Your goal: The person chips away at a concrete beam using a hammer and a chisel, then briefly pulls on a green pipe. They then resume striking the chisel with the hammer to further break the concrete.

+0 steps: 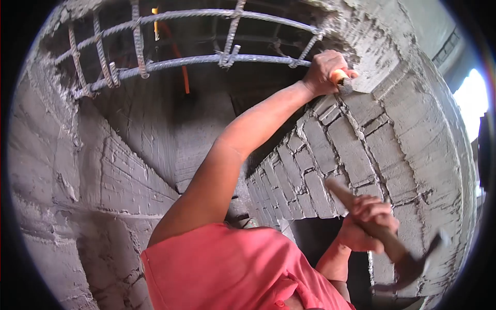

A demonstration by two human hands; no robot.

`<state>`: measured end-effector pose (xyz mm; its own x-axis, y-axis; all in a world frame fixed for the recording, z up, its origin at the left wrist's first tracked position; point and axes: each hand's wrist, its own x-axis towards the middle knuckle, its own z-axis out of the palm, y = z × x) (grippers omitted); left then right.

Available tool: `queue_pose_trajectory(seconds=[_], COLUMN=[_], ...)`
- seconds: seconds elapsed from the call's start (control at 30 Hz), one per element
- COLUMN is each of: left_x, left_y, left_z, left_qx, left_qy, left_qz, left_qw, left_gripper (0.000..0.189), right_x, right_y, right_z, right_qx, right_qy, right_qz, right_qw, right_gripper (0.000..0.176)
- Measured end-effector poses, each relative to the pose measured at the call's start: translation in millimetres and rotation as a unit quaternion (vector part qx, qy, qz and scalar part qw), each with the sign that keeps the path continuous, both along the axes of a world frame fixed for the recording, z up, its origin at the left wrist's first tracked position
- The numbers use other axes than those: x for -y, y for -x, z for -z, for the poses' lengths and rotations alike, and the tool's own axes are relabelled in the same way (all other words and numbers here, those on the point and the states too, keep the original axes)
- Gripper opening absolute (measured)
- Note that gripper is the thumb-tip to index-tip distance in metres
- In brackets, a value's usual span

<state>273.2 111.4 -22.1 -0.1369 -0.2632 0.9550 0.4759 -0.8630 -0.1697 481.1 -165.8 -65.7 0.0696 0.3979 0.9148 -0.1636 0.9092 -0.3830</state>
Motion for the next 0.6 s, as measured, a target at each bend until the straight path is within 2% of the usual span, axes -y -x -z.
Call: queue_pose_trajectory(seconds=[0.1, 0.13, 0.17, 0.2, 0.23, 0.27, 0.3, 0.33, 0.4, 0.43, 0.47, 0.5, 0.6], left_x=[2, 0, 0, 1, -2, -9, -5, -1, -4, -5, -4, -4, -8], left_y=[6, 7, 7, 6, 9, 10, 12, 13, 13, 12, 11, 9, 5], left_z=[0, 0, 1, 0, 1, 4, 0, 0, 2, 3, 6, 7, 3], left_qx=[0.021, 0.026, 0.033, 0.055, 0.054, 0.052, 0.035, 0.043, 0.065, 0.071, 0.073, 0.077, 0.088], left_qy=[0.000, -0.003, 0.021, 0.022, 0.021, 0.021, -0.030, 0.013, 0.037, 0.036, 0.041, 0.038, 0.034], left_qz=[0.004, 0.002, 0.014, 0.015, -0.005, -0.023, -0.038, 0.005, -0.004, -0.013, -0.011, -0.008, -0.009], left_qw=[1.000, 1.000, 0.999, 0.998, 0.998, 0.998, 0.998, 0.999, 0.997, 0.997, 0.996, 0.996, 0.996], left_gripper=[0.033, 0.033, 0.033, 0.034, 0.034, 0.035, 0.036, 0.038, 0.039, 0.038, 0.038, 0.039, 0.038], right_x=[-15, -26, -36, -70, -78, -80, -73, -70, -49, -37, -36, -25, -19], right_y=[35, 50, 54, 59, 69, 79, 75, 70, 70, 76, 75, 83, 84], right_z=[-9, -4, 10, 14, 17, 21, 23, 23, 5, -1, -5, -20, -50], right_qx=[0.034, 0.043, 0.221, 0.325, 0.296, 0.246, 0.249, 0.254, 0.238, 0.147, 0.114, 0.060, 0.072], right_qy=[-0.109, -0.081, -0.013, -0.047, 0.279, 0.324, 0.286, 0.243, 0.126, 0.138, 0.053, 0.008, -0.159], right_qz=[-0.023, -0.080, 0.317, 0.286, 0.167, 0.160, 0.157, 0.149, 0.051, 0.011, -0.028, -0.092, -0.087], right_qw=[0.993, 0.993, 0.922, 0.900, 0.898, 0.899, 0.912, 0.924, 0.962, 0.979, 0.992, 0.994, 0.981], right_gripper=[0.064, 0.061, 0.060, 0.061, 0.060, 0.062, 0.061, 0.061, 0.057, 0.060, 0.067, 0.071, 0.072])
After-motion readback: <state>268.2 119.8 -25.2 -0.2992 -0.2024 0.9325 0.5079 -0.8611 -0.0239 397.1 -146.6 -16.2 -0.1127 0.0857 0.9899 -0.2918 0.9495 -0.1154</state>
